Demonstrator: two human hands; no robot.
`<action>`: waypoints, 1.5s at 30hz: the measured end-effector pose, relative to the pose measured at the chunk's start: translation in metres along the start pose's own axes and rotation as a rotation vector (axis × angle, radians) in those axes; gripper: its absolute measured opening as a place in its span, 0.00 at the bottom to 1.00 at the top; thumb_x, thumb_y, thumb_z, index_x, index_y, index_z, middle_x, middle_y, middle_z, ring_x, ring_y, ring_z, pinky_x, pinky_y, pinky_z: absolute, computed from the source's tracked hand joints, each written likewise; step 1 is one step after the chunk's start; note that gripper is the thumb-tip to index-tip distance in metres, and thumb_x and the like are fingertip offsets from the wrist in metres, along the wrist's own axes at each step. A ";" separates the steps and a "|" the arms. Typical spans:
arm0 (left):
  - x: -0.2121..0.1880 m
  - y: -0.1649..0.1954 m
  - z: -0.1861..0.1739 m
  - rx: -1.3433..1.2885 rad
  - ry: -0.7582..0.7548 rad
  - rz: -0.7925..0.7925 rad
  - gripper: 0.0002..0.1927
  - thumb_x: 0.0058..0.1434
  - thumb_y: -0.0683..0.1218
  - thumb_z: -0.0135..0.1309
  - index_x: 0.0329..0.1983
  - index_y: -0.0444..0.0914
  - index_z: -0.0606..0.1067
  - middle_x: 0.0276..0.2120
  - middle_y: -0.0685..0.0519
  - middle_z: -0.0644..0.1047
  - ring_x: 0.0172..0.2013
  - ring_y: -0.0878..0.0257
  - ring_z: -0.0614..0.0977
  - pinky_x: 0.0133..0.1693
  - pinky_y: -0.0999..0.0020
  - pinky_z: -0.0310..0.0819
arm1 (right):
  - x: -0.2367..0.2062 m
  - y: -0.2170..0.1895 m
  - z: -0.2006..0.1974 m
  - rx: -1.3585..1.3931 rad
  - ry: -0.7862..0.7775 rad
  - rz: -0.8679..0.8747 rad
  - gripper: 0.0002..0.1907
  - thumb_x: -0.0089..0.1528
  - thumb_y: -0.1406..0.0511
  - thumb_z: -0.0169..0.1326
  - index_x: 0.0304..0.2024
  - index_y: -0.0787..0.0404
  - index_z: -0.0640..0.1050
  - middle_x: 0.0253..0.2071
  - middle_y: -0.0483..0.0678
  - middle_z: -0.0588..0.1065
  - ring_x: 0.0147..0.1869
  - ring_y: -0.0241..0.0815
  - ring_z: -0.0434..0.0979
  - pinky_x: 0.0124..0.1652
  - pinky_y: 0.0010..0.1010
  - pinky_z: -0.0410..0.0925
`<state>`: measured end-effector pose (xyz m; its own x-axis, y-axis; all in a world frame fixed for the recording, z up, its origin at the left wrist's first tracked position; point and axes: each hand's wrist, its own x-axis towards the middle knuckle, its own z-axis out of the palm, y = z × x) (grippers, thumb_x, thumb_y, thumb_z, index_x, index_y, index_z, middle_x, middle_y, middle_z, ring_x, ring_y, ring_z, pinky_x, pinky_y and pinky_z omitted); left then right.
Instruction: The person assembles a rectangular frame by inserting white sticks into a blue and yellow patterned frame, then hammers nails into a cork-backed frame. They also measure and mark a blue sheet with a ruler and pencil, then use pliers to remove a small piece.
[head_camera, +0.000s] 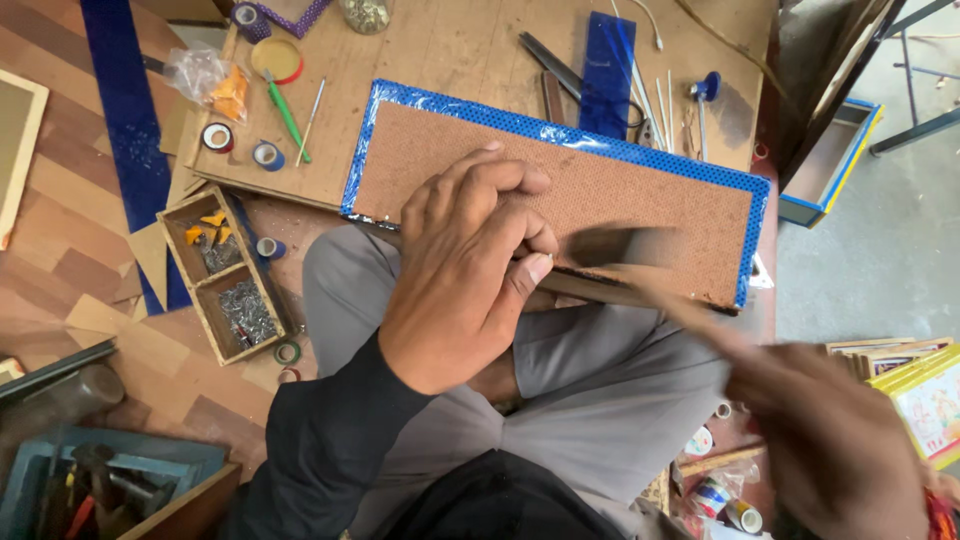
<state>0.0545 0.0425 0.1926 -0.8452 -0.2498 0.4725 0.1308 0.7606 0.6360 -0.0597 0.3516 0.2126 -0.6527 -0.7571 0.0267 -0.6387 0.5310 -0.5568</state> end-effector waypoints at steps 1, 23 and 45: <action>0.000 -0.001 0.000 0.005 -0.001 0.002 0.11 0.61 0.43 0.58 0.46 0.40 0.72 0.61 0.50 0.70 0.71 0.45 0.64 0.68 0.45 0.50 | -0.001 0.004 -0.002 -0.059 -0.055 0.005 0.26 0.59 0.77 0.51 0.60 0.57 0.77 0.38 0.47 0.79 0.40 0.39 0.81 0.39 0.28 0.74; -0.005 -0.004 0.001 0.023 0.044 0.004 0.34 0.54 0.39 0.63 0.62 0.40 0.63 0.60 0.48 0.70 0.71 0.47 0.64 0.68 0.48 0.50 | 0.020 -0.028 -0.008 -0.188 -0.102 -0.058 0.31 0.56 0.74 0.55 0.64 0.57 0.76 0.31 0.46 0.77 0.31 0.40 0.79 0.35 0.32 0.69; -0.066 -0.091 0.057 -0.137 0.672 -0.130 0.40 0.57 0.50 0.70 0.65 0.39 0.60 0.65 0.47 0.65 0.68 0.51 0.65 0.70 0.53 0.56 | 0.073 0.001 0.023 -0.193 0.337 -0.157 0.27 0.52 0.71 0.71 0.54 0.68 0.81 0.63 0.63 0.72 0.27 0.40 0.70 0.32 0.31 0.67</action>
<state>0.0687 0.0238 0.0685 -0.3605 -0.6840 0.6342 0.1517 0.6278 0.7634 -0.0980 0.2880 0.1947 -0.6173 -0.6847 0.3873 -0.7851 0.5046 -0.3592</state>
